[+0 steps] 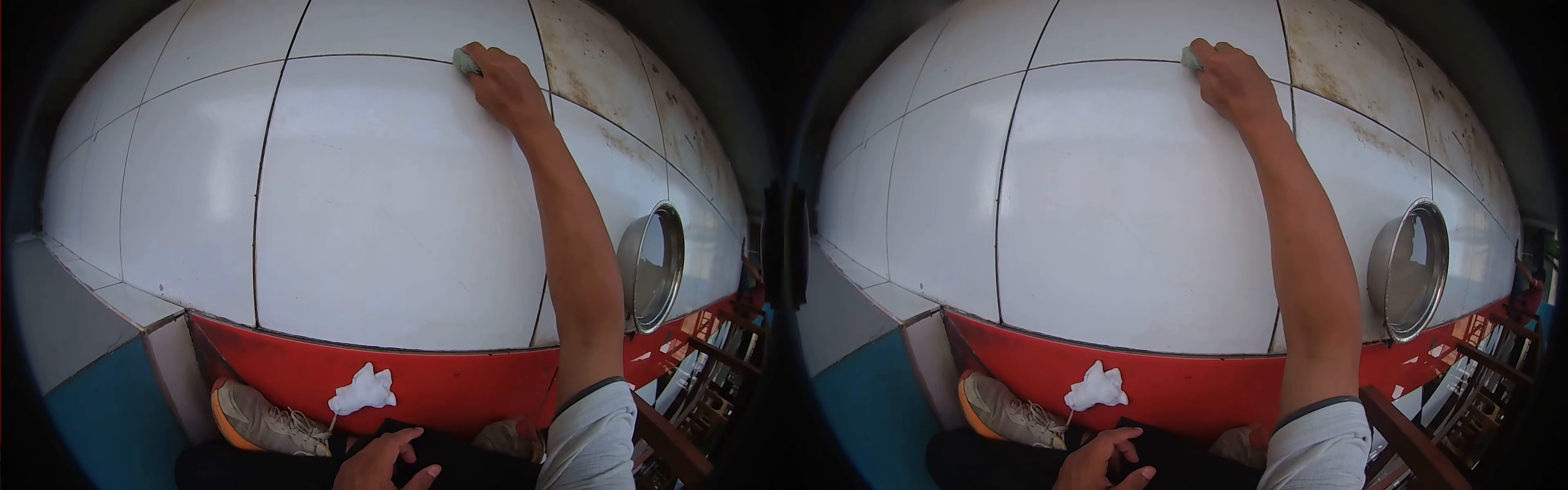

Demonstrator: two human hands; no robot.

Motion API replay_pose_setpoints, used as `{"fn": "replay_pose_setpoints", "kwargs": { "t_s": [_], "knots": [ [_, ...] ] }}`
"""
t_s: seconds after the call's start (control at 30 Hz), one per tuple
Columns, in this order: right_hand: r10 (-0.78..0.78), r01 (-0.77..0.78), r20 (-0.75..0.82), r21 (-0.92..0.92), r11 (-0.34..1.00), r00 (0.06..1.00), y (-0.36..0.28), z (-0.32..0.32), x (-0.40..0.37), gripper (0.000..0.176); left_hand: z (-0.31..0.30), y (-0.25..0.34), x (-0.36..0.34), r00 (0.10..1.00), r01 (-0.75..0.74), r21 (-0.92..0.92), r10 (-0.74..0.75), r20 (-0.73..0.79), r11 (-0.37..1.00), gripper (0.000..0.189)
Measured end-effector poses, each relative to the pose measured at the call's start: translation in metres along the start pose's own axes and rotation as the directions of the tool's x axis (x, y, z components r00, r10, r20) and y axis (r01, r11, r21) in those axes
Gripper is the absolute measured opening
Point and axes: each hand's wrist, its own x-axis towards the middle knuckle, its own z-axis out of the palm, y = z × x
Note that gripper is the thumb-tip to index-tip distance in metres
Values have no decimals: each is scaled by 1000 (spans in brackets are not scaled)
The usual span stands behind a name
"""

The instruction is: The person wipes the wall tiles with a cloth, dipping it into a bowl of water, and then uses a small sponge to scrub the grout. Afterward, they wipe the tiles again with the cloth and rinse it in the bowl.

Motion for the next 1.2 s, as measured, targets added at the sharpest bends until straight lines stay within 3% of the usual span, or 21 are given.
{"fn": "replay_pose_setpoints", "kwargs": {
  "t_s": [0.03,0.2,0.37,0.5,0.7,0.9,0.93,1.2],
  "knots": [
    [19,-18,34,-17,1000,999,-2,-1,0,35,0,0,-1,1000,-2,3,2,-4,1000,49],
    [-60,63,-75,44,997,995,48,-7,-18,33,-3,-5,-2,999,-30,-10,30,-25,1000,50],
    [-38,44,-98,51,998,994,9,7,-4,26,-1,-3,-1,1000,-15,-18,15,-12,1000,50],
    [1,-1,20,1,1000,1000,-21,11,12,31,0,-1,0,1000,-22,17,22,-15,1000,50],
    [-34,33,-52,-8,999,998,25,-4,-7,27,-8,-6,-1,1000,9,-45,-9,0,999,50],
    [-49,46,-146,-27,999,988,-18,17,6,21,-4,-6,0,1000,-23,-46,22,-10,999,52],
    [-6,2,-82,-55,999,997,-26,19,11,20,-3,-7,0,1000,-25,-40,24,-15,999,52],
    [-52,50,-53,-31,998,997,36,-9,-16,29,-9,-10,-5,1000,-26,-55,25,-16,998,54]
  ]
}}
